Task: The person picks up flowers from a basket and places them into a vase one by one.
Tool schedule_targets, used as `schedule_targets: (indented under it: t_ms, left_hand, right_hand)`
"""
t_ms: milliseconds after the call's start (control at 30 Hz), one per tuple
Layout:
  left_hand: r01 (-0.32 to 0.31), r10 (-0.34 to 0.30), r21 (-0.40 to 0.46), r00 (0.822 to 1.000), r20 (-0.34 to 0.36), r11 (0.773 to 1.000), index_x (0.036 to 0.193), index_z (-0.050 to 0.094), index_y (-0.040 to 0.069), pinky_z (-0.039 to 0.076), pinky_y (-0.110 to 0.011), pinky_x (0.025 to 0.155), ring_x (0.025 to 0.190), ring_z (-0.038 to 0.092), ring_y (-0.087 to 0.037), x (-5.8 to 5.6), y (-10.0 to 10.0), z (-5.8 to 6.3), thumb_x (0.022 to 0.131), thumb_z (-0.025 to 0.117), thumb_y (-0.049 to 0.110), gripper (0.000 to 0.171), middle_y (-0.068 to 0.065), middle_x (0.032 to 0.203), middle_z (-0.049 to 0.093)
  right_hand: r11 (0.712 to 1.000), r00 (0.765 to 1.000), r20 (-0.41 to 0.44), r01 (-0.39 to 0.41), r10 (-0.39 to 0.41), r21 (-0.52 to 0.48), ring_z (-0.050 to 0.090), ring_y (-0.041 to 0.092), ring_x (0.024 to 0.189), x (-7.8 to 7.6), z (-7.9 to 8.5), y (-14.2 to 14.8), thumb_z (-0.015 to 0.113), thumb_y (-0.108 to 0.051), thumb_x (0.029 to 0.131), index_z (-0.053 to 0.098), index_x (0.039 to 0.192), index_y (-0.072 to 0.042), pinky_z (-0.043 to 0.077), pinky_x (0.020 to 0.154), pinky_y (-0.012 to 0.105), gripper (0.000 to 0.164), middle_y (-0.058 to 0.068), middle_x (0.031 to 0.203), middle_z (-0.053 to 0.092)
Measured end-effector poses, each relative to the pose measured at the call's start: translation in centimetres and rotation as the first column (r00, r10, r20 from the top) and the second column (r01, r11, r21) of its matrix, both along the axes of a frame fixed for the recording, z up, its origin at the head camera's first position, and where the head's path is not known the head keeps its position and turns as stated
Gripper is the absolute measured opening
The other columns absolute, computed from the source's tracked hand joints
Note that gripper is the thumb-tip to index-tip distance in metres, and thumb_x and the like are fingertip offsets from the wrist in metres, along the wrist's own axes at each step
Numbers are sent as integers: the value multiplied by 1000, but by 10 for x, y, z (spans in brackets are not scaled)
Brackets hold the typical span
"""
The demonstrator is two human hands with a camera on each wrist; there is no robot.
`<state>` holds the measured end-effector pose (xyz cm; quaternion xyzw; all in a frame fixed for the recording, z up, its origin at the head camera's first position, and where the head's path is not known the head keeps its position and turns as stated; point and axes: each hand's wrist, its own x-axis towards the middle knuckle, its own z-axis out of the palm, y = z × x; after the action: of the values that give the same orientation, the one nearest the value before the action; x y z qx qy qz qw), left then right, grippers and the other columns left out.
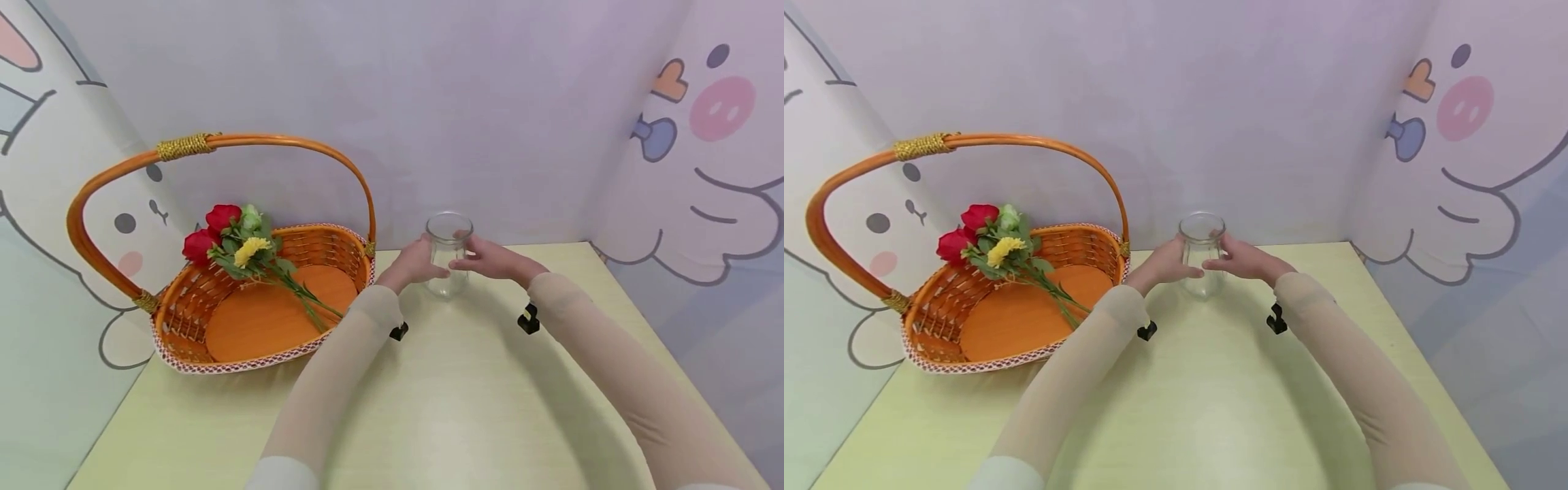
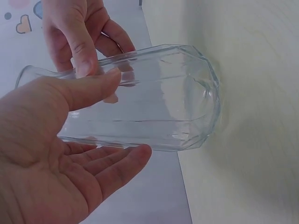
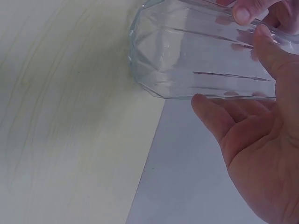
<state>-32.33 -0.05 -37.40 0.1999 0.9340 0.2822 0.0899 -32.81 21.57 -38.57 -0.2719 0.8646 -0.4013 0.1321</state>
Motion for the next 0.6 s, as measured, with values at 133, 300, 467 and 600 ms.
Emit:
schedule_targets:
  t_ms: [133, 300, 467, 600]
  left_hand:
    - [35, -35, -9, 999, 1, 999, 158, 22, 0, 41, -44, 114, 138, 47, -32, 6, -1, 0, 88, 82, 31, 97, -19, 152, 46]
    - [114, -114, 1, 993, -1, 993, 161, 19, 7, 39, -46, 115, 139, 47, -30, 16, -3, -3, 89, 81, 30, 97, -15, 155, 44]
    - [153, -153, -38, 988, 7, 988, 162, 16, 8, 40, -45, 115, 139, 46, -30, 31, -6, -1, 91, 78, 32, 97, -14, 157, 41]
    - [155, -155, -63, 988, -3, 986, 161, 16, 7, 42, -44, 113, 137, 48, -30, 39, -9, -2, 92, 77, 34, 97, -15, 157, 42]
  right_hand:
    - [1000, 1000, -19, -22, 22, -1, 21, 40, 151, 3, -1, 4, 68, -29, 100, 11, 160, -13, 27, 116, 64, 84, 19, 165, 19]
    - [993, 1000, 26, -9, 12, -117, 19, 39, 151, 9, -14, 9, 76, -25, 94, 4, 160, -14, 25, 115, 67, 98, 18, 164, 16]
    - [979, 999, 47, -12, 22, -203, 36, 40, 144, 18, -24, 10, 82, -18, 89, 18, 154, -13, 35, 114, 58, 91, 19, 154, 34]
    - [986, 1000, -2, -14, 13, -163, 48, 40, 136, 27, -24, 9, 83, -22, 88, 31, 153, -10, 40, 110, 58, 84, 19, 147, 48]
